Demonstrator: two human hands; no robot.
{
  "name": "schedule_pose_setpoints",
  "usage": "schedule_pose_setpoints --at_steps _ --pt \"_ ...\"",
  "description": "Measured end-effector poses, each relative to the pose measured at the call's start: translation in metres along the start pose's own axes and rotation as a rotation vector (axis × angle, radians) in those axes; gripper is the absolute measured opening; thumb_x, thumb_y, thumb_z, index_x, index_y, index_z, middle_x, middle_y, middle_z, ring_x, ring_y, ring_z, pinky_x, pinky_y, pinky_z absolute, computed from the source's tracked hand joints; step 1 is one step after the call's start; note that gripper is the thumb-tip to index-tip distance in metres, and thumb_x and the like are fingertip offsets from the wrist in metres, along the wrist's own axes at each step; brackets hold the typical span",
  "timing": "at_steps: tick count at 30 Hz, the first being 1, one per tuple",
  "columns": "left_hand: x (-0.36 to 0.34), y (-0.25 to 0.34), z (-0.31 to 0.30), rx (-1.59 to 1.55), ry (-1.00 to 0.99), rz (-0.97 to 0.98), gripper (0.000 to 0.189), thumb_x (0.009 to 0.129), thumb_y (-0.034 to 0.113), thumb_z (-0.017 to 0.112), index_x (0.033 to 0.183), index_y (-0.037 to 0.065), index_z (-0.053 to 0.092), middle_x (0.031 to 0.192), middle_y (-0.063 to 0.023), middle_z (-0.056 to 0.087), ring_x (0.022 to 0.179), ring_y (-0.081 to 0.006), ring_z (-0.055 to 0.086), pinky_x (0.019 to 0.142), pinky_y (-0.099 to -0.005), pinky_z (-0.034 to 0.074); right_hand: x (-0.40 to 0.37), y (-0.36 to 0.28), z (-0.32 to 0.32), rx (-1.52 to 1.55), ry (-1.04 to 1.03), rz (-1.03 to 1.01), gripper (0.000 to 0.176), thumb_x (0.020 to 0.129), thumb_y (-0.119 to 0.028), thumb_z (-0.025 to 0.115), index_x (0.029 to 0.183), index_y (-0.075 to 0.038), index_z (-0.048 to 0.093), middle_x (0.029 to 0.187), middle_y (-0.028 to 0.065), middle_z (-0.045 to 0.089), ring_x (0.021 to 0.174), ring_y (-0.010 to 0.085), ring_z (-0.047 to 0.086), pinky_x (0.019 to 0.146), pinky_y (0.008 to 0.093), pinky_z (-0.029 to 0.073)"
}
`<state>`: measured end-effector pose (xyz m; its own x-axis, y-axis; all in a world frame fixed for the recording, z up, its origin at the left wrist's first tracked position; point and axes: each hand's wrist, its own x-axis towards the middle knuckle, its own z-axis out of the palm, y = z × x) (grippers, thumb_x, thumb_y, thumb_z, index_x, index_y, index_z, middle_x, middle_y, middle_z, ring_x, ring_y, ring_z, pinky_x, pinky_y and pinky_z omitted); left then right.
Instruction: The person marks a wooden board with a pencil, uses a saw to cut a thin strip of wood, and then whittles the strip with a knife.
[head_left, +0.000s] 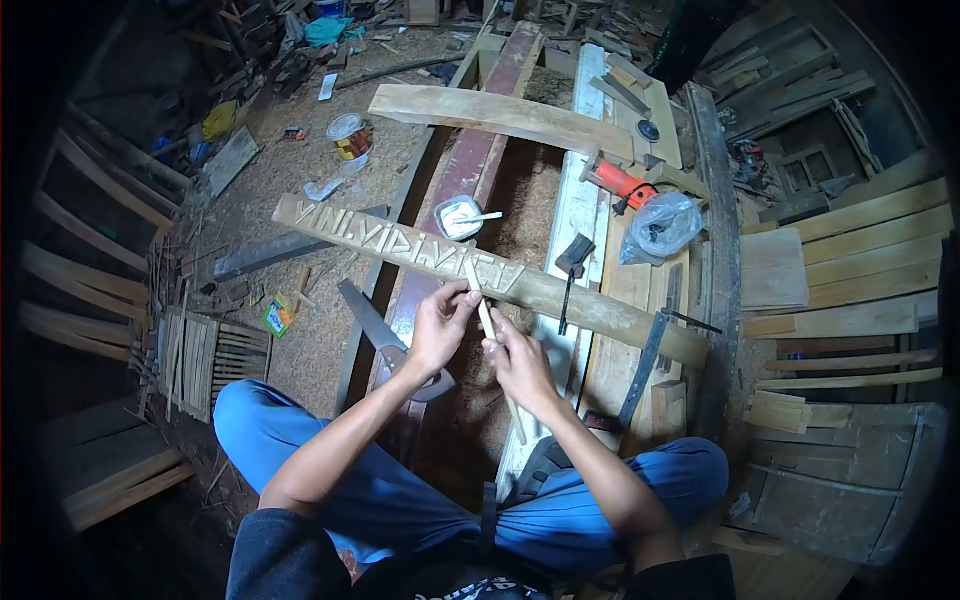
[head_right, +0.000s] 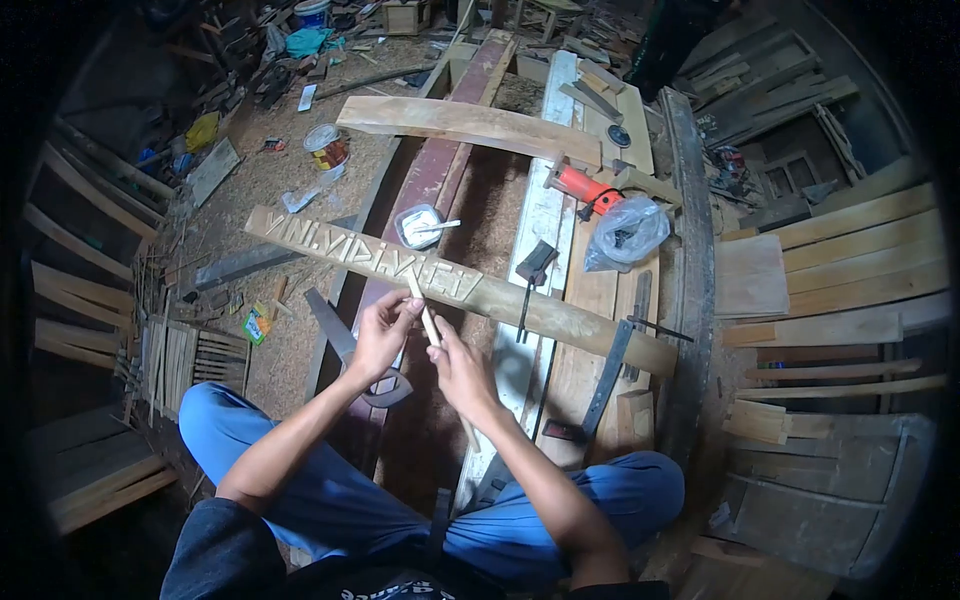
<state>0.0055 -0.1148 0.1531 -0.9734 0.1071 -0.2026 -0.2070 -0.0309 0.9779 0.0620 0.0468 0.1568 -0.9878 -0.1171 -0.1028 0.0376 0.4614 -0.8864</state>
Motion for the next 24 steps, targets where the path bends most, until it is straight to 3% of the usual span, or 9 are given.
schedule_pose_setpoints --at_steps 2,3,6,7,10,11,14,20,24 --pt "-0.003 0.004 -0.011 0.219 -0.013 0.015 0.029 0.101 0.018 0.064 0.12 -0.004 0.066 0.101 -0.012 0.074 0.089 -0.0126 0.068 0.076 -0.0301 0.054 0.007 0.01 0.005 0.024 -0.015 0.062 0.042 0.097 -0.003 0.056 0.138 -0.005 0.056 0.097 0.0209 0.074 0.088 0.0339 0.074 0.08 0.0422 0.058" --pt "-0.003 -0.012 -0.023 0.372 0.01 0.18 0.035 0.099 0.024 0.067 0.124 -0.001 0.065 0.107 -0.0171 0.073 0.098 -0.021 0.068 0.085 -0.0349 0.053 0.011 0.011 0.006 0.014 0.014 0.046 0.04 0.097 -0.004 0.056 0.137 -0.005 0.057 0.095 0.0201 0.074 0.087 0.033 0.074 0.079 0.0418 0.057" --pt "-0.017 -0.048 -0.064 0.647 0.075 0.103 0.053 0.096 0.039 0.067 0.131 -0.001 0.06 0.119 -0.0253 0.068 0.109 -0.0337 0.067 0.096 -0.0414 0.051 0.027 0.02 0.019 -0.036 0.023 0.035 0.035 0.099 -0.011 0.059 0.133 -0.006 0.06 0.089 0.0163 0.074 0.082 0.0301 0.073 0.073 0.0412 0.056" --pt "-0.022 -0.065 -0.075 0.646 0.123 0.06 0.056 0.095 0.042 0.067 0.131 -0.001 0.06 0.123 -0.0261 0.066 0.114 -0.0354 0.065 0.098 -0.0433 0.05 0.034 0.038 0.034 0.036 0.011 0.038 0.035 0.099 -0.011 0.061 0.133 -0.006 0.059 0.085 0.0125 0.072 0.074 0.0207 0.068 0.065 0.0344 0.053" --pt "-0.037 -0.065 -0.078 0.278 0.215 -0.107 0.052 0.101 0.039 0.061 0.135 0.0 0.058 0.126 -0.0222 0.067 0.118 -0.03 0.064 0.102 -0.0405 0.048 0.045 0.047 0.072 0.121 -0.085 0.036 0.027 0.099 -0.01 0.064 0.125 -0.006 0.057 0.082 0.0062 0.07 0.062 0.007 0.059 0.051 0.0236 0.047" --pt "-0.038 -0.068 -0.081 0.283 0.161 -0.073 0.05 0.106 0.039 0.054 0.137 0.001 0.057 0.129 -0.0165 0.065 0.122 -0.022 0.058 0.098 -0.0341 0.048 0.047 0.045 0.089 0.214 -0.109 -0.03 0.021 0.099 -0.006 0.063 0.118 -0.005 0.054 0.082 0.0073 0.07 0.059 0.0081 0.059 0.049 0.0248 0.047" --pt "-0.041 -0.058 -0.094 0.038 0.1 -0.123 0.037 0.107 0.031 0.054 0.123 -0.001 0.063 0.113 -0.0102 0.071 0.101 -0.0112 0.064 0.082 -0.0243 0.05 0.042 -0.007 0.108 0.273 -0.261 0.03 0.022 0.098 -0.003 0.062 0.116 -0.002 0.05 0.083 0.0096 0.071 0.063 0.0113 0.065 0.051 0.0283 0.051" --pt "-0.026 -0.057 -0.131 0.021 0.287 -0.082 0.031 0.107 0.026 0.054 0.102 -0.002 0.067 0.084 -0.0051 0.074 0.071 -0.0073 0.064 0.064 -0.0237 0.052 0.042 -0.032 0.139 0.306 -0.208 -0.073 0.026 0.099 -0.005 0.063 0.124 -0.002 0.059 0.097 0.0158 0.073 0.082 0.0234 0.073 0.07 0.034 0.056" --pt "-0.028 -0.041 -0.135 -0.105 0.346 -0.112 0.033 0.108 0.027 0.053 0.101 -0.003 0.066 0.081 -0.0079 0.073 0.064 -0.0092 0.066 0.059 -0.0242 0.053 0.04 -0.021 0.15 0.053 0.029 -0.121 0.025 0.101 -0.016 0.06 0.121 -0.001 0.063 0.107 0.0178 0.069 0.098 0.0321 0.068 0.086 0.0417 0.052"
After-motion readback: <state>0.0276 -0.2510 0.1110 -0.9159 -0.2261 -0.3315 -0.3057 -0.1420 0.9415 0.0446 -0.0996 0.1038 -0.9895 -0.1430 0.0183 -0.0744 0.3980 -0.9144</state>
